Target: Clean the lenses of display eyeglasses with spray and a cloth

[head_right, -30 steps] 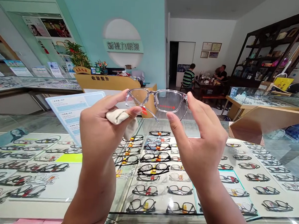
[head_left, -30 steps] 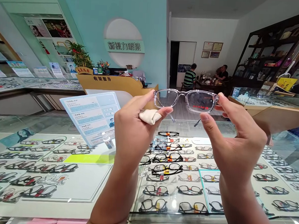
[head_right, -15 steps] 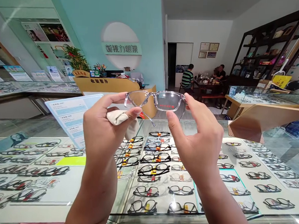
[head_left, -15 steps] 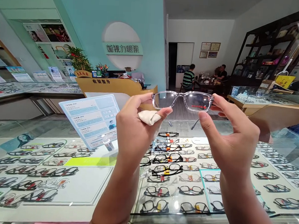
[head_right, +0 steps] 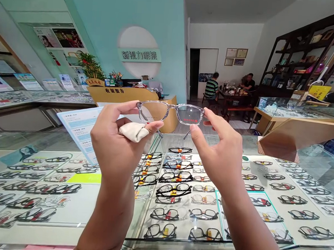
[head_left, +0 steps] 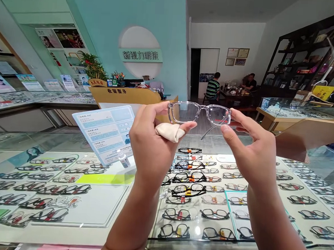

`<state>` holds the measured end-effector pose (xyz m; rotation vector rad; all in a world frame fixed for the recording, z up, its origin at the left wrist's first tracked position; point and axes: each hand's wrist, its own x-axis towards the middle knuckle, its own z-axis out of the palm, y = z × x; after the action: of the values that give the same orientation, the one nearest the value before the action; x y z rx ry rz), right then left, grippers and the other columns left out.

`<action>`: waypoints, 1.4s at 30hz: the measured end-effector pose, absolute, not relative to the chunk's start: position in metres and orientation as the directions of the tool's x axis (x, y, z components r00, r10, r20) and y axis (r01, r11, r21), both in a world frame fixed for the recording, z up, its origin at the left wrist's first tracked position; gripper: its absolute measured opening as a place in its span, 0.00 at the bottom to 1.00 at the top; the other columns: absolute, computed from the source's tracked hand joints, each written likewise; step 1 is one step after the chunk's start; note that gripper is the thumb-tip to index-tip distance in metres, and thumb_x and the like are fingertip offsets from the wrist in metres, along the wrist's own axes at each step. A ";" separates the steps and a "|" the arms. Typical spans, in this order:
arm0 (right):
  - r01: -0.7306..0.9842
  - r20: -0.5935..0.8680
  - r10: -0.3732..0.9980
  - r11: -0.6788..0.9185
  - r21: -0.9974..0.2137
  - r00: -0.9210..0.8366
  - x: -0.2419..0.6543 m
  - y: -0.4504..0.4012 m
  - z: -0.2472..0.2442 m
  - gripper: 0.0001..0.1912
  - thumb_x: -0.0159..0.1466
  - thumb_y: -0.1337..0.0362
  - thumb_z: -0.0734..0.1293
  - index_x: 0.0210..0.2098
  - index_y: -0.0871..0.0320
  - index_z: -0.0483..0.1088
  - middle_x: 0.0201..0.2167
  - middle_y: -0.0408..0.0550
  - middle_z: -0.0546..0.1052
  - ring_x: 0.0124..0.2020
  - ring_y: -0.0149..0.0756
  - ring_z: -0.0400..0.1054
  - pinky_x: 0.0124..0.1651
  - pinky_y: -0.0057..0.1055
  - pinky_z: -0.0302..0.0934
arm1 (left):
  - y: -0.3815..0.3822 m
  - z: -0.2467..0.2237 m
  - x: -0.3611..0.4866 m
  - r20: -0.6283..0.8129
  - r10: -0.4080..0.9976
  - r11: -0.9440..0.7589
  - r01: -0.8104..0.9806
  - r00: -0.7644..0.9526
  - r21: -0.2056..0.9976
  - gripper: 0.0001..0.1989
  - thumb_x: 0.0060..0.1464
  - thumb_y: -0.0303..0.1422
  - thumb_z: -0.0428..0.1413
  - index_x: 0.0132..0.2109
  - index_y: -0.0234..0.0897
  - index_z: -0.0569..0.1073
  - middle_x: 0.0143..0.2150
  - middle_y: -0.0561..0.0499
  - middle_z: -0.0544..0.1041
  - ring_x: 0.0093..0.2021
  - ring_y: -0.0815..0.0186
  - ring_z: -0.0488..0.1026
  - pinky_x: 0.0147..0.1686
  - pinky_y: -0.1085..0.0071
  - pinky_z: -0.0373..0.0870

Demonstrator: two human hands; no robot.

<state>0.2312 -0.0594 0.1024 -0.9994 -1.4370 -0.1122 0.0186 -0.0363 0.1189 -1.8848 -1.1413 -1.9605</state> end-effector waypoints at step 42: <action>0.302 0.841 0.472 0.788 -0.537 0.265 0.218 -0.049 0.097 0.25 0.73 0.52 0.69 0.68 0.45 0.72 0.66 0.51 0.78 0.67 0.52 0.73 0.65 0.55 0.73 | -0.006 0.107 0.025 0.966 0.141 -0.798 0.553 -0.215 0.239 0.39 0.49 0.50 0.75 0.63 0.44 0.71 0.62 0.41 0.74 0.51 0.55 0.77 0.41 0.61 0.77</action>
<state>0.2179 -0.0493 0.0973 -0.7067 -1.3299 0.1288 0.0253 -0.0061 0.1073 -1.7615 -0.8205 -2.0940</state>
